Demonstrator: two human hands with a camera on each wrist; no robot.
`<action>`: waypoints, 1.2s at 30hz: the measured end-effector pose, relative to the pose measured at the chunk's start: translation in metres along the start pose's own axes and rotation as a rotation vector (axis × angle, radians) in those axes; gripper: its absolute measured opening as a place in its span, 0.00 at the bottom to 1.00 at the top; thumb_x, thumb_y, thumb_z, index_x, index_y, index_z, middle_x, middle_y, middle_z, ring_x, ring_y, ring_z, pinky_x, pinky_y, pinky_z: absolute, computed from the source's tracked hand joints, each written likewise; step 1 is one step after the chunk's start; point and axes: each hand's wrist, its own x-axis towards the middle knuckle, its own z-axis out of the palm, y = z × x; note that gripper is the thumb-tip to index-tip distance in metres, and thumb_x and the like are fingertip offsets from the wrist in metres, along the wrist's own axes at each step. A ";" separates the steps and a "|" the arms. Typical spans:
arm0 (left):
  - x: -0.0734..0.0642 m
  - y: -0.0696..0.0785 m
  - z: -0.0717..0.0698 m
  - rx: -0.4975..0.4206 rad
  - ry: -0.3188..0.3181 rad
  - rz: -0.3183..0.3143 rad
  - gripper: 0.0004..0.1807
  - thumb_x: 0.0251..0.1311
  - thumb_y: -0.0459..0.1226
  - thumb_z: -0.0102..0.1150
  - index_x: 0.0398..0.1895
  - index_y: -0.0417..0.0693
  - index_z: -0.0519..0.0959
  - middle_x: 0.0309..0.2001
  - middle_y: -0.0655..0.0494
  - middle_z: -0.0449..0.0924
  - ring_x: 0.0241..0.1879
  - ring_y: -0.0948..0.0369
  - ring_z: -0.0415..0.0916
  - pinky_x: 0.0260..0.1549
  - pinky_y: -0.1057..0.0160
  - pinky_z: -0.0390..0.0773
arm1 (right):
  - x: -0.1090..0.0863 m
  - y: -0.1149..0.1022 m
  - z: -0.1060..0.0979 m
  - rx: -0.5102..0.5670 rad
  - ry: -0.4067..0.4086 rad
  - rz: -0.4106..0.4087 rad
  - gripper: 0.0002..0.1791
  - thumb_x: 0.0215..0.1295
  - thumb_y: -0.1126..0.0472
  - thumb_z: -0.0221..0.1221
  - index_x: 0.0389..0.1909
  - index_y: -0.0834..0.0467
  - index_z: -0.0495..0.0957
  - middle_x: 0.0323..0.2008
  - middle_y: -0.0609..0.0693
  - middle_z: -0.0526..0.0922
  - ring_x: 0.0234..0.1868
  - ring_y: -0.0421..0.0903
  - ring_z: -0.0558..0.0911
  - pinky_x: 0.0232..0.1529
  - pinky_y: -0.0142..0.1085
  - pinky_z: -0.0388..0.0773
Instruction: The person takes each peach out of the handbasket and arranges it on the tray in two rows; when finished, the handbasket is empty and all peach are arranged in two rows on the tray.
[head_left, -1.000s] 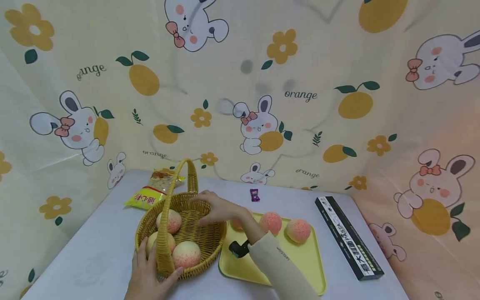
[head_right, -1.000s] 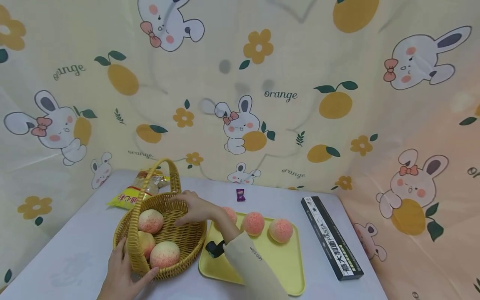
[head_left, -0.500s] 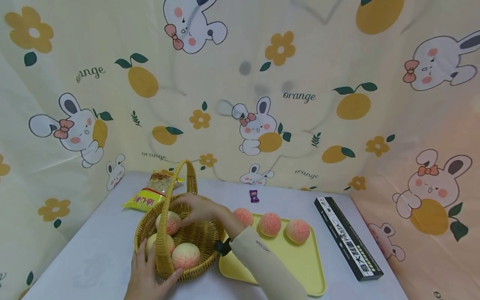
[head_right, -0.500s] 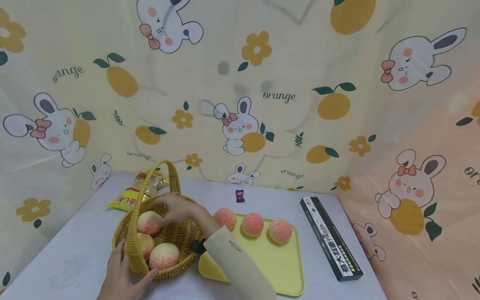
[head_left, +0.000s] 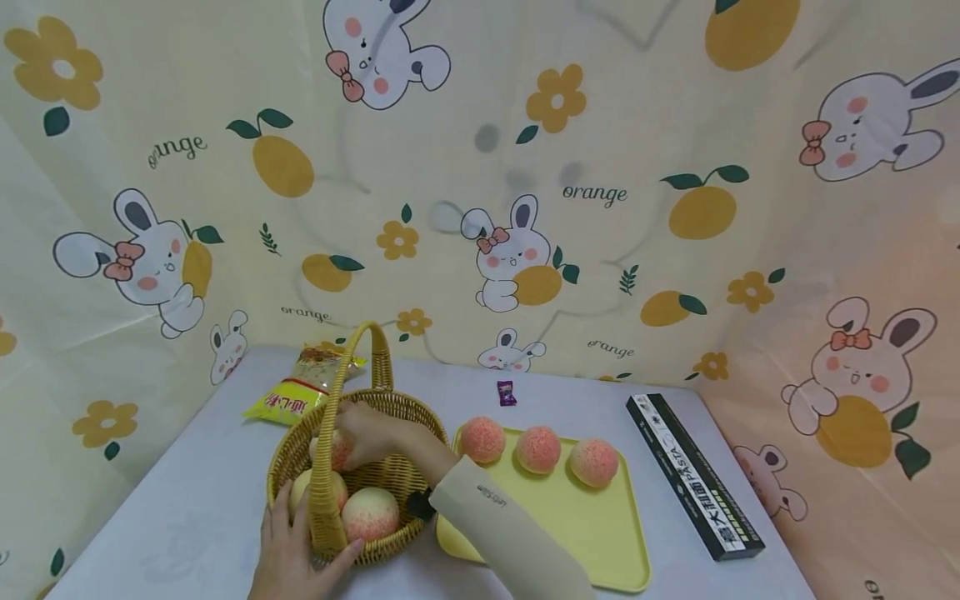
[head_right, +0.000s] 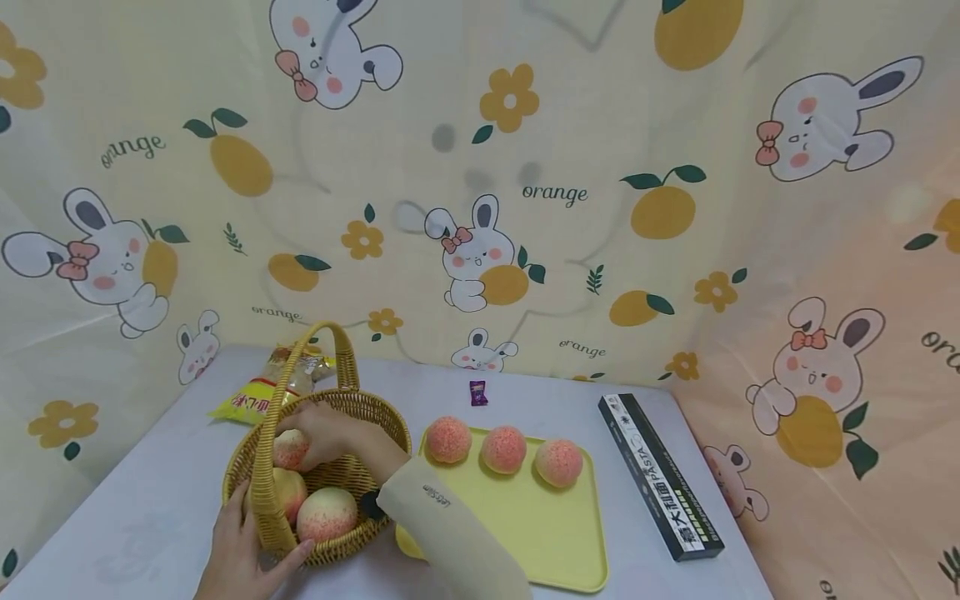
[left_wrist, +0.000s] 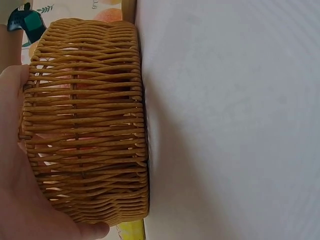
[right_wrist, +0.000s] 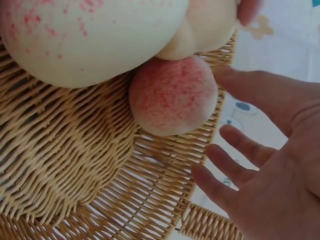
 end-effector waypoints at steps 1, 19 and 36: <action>0.000 0.000 0.000 -0.004 0.000 -0.001 0.61 0.51 0.69 0.63 0.76 0.36 0.53 0.73 0.26 0.38 0.68 0.22 0.41 0.52 0.22 0.61 | 0.001 -0.001 0.000 -0.025 -0.002 0.005 0.34 0.60 0.57 0.71 0.68 0.51 0.73 0.68 0.53 0.68 0.65 0.46 0.67 0.64 0.33 0.64; 0.001 0.000 -0.002 -0.006 0.004 -0.014 0.62 0.50 0.70 0.63 0.75 0.36 0.54 0.73 0.27 0.39 0.68 0.23 0.42 0.53 0.23 0.61 | 0.016 -0.005 0.020 -0.285 -0.041 0.097 0.35 0.63 0.66 0.65 0.68 0.35 0.71 0.70 0.48 0.65 0.72 0.48 0.61 0.62 0.41 0.70; 0.002 0.003 -0.002 -0.007 -0.034 -0.078 0.64 0.48 0.73 0.61 0.74 0.35 0.56 0.74 0.29 0.38 0.69 0.24 0.40 0.56 0.24 0.60 | 0.025 -0.017 0.028 -0.272 -0.154 0.199 0.34 0.69 0.60 0.62 0.69 0.27 0.68 0.74 0.33 0.59 0.76 0.45 0.54 0.70 0.43 0.61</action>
